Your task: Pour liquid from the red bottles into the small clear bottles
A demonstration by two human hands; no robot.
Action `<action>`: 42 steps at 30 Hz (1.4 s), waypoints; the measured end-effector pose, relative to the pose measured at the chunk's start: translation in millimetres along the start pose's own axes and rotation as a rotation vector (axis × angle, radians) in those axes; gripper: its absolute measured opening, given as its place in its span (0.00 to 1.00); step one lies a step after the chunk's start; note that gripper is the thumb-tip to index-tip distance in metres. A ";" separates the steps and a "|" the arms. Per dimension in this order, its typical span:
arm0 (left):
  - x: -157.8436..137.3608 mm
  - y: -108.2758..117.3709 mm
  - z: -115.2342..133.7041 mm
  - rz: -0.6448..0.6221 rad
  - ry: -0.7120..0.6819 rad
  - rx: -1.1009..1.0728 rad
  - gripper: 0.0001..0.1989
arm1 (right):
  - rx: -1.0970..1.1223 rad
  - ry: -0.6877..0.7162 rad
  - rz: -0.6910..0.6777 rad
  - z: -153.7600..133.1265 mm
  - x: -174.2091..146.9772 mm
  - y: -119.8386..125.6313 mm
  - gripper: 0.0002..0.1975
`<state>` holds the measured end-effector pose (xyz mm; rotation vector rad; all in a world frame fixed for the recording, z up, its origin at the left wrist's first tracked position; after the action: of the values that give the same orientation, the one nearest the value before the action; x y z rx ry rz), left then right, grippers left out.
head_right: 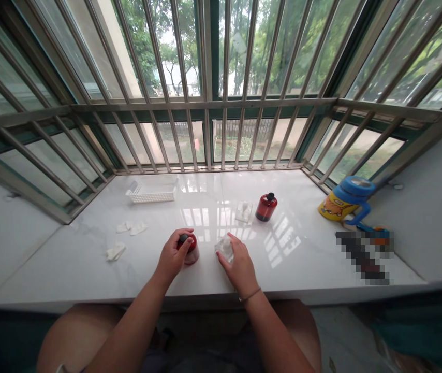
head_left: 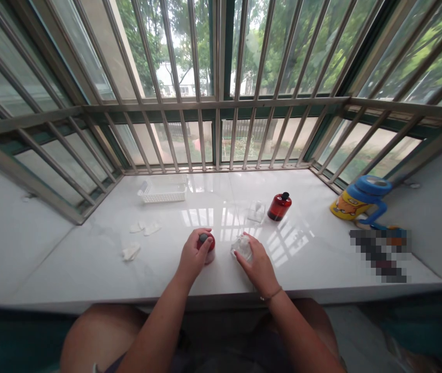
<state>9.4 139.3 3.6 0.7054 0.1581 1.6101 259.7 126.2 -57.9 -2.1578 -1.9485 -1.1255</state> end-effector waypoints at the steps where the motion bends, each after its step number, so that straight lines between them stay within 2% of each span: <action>1: -0.7 -0.2 -1.3 -0.005 0.000 -0.003 0.15 | 0.001 -0.004 -0.003 -0.3 0.1 0.1 0.27; 5: -2.8 0.0 -5.8 -0.012 -0.065 -0.021 0.21 | 0.007 -0.011 -0.017 -1.1 0.7 0.8 0.27; 8: -2.7 0.6 -6.3 0.000 -0.115 -0.035 0.20 | 0.010 -0.009 -0.020 -1.8 1.2 1.1 0.27; 13: -2.9 -2.3 -6.4 0.002 0.002 -0.107 0.16 | 0.014 -0.011 -0.024 -3.1 1.2 1.5 0.27; 17: -3.9 -9.3 -8.8 0.053 0.077 -0.174 0.14 | 0.015 -0.017 -0.028 -2.4 0.8 1.4 0.26; 20: -3.4 -11.4 -10.7 0.080 0.094 -0.219 0.17 | 0.009 -0.020 -0.029 -1.3 0.4 1.1 0.26; 23: -1.8 -8.7 -11.8 0.030 0.107 -0.246 0.24 | 0.007 -0.020 -0.029 -0.5 0.1 0.9 0.26; 26: -0.8 -6.4 -11.8 -0.025 0.107 -0.274 0.20 | 0.004 -0.015 -0.024 -0.3 0.0 0.7 0.26; 28: -1.1 -7.0 -12.0 0.007 0.128 -0.330 0.18 | 0.001 -0.011 -0.021 -0.1 0.0 0.6 0.26; 30: -1.8 -8.6 -12.8 0.051 0.155 -0.374 0.21 | 0.001 -0.008 -0.019 0.0 -0.1 0.5 0.26; 33: -2.5 -10.5 -14.6 0.025 0.162 -0.326 0.26 | 0.004 -0.004 -0.017 0.0 -0.2 0.4 0.26; 36: -2.5 -10.9 -16.1 -0.013 0.140 -0.270 0.20 | 0.002 -0.001 -0.015 -0.6 -0.2 0.5 0.26; 38: -2.4 -10.8 -16.4 0.015 0.125 -0.304 0.18 | -0.002 -0.003 -0.016 -1.3 -0.1 0.6 0.26; 42: -3.2 -10.3 -15.6 0.016 0.153 -0.328 0.23 | -0.004 -0.008 -0.018 -2.0 0.1 0.8 0.26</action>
<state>10.1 142.8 -15.0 0.3316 -0.0022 1.6555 259.5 125.1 -56.0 -2.1546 -1.9744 -1.1266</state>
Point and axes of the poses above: each hand's wrist, its own x-axis towards the middle knuckle, its own y-axis out of the back of the hand, z = x × y, the point moved 1 cm from there along x, towards the middle knuckle, and after that the axes turned 13 degrees about x, right-handed, at the moved point
